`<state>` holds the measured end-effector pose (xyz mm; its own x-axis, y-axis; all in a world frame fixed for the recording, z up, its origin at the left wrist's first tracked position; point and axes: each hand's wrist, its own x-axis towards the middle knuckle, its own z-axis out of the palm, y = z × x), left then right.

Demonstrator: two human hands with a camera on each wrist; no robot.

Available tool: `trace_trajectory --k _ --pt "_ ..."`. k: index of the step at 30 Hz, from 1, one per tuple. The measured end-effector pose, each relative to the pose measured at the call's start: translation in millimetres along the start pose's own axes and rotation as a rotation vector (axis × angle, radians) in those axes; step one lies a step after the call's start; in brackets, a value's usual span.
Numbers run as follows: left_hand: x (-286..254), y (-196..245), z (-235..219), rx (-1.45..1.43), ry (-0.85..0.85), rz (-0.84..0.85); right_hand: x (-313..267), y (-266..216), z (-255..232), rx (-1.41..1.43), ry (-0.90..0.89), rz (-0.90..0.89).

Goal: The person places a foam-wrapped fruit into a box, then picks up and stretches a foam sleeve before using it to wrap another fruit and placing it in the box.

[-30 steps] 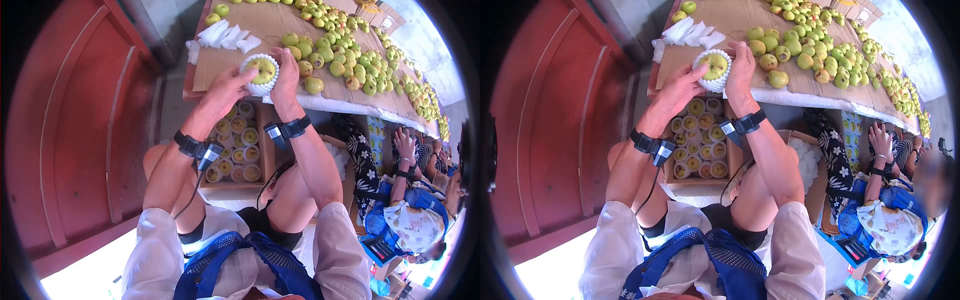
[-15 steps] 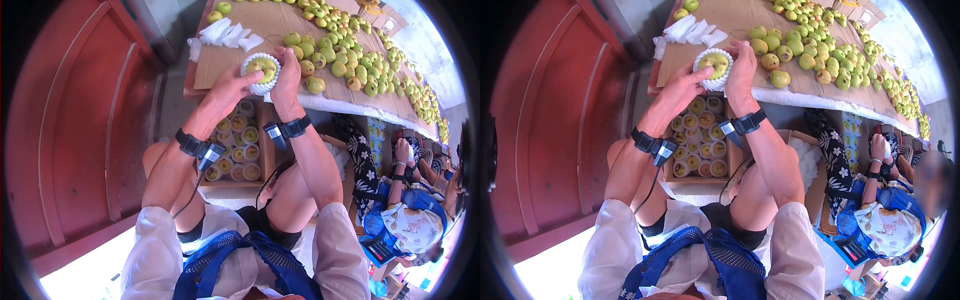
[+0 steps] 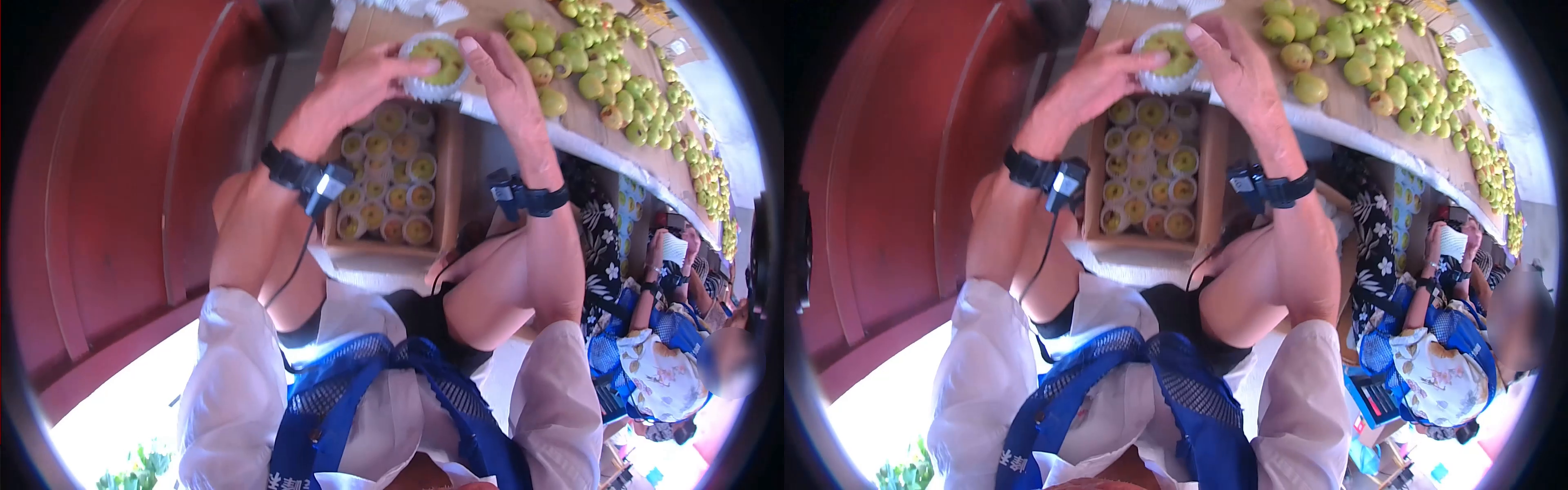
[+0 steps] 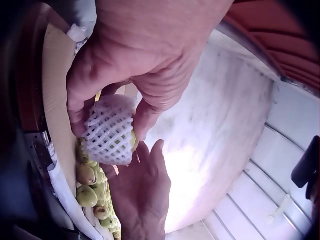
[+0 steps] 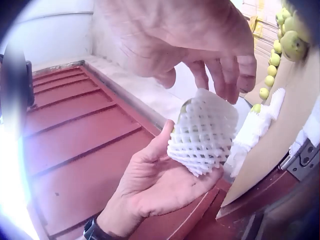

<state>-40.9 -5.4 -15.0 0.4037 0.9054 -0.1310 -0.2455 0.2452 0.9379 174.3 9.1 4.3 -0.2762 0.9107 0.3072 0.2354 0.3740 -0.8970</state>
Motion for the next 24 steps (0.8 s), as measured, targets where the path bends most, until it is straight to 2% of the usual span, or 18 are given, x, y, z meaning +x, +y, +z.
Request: trace_trajectory --k 2,4,7,10,13,16,17,20,21,24 --pt "-5 -7 -11 0.140 -0.018 0.029 -10 3 3 0.054 -0.154 0.057" --pt "-7 -15 -15 0.241 -0.013 0.077 -20 -29 2 -0.484 -0.290 -0.058" --pt "-20 -13 -20 0.236 -0.053 -0.096 -32 -26 15 -0.540 -0.404 -0.089" --pt "-25 -25 -22 0.255 -0.111 -0.085 -45 -25 32 -0.607 -0.476 0.008" --pt "-32 -31 -21 0.501 -0.034 -0.037 -56 -15 45 -0.622 -0.405 -0.215" --pt "-31 -36 -34 0.486 -0.116 -0.181 -55 -25 52 -0.665 -0.478 0.026" --pt "-33 -45 -32 0.510 -0.042 -0.129 -61 -13 54 -0.655 -0.451 -0.075" --pt "-33 -44 -39 0.476 -0.100 -0.174 -64 -20 62 -0.683 -0.431 -0.113" --pt "-35 -45 -39 0.491 -0.087 -0.149 -64 -16 64 -0.704 -0.420 -0.112" --pt "-35 -45 -38 0.609 -0.038 -0.221 -64 -1 69 -0.729 -0.394 -0.125"
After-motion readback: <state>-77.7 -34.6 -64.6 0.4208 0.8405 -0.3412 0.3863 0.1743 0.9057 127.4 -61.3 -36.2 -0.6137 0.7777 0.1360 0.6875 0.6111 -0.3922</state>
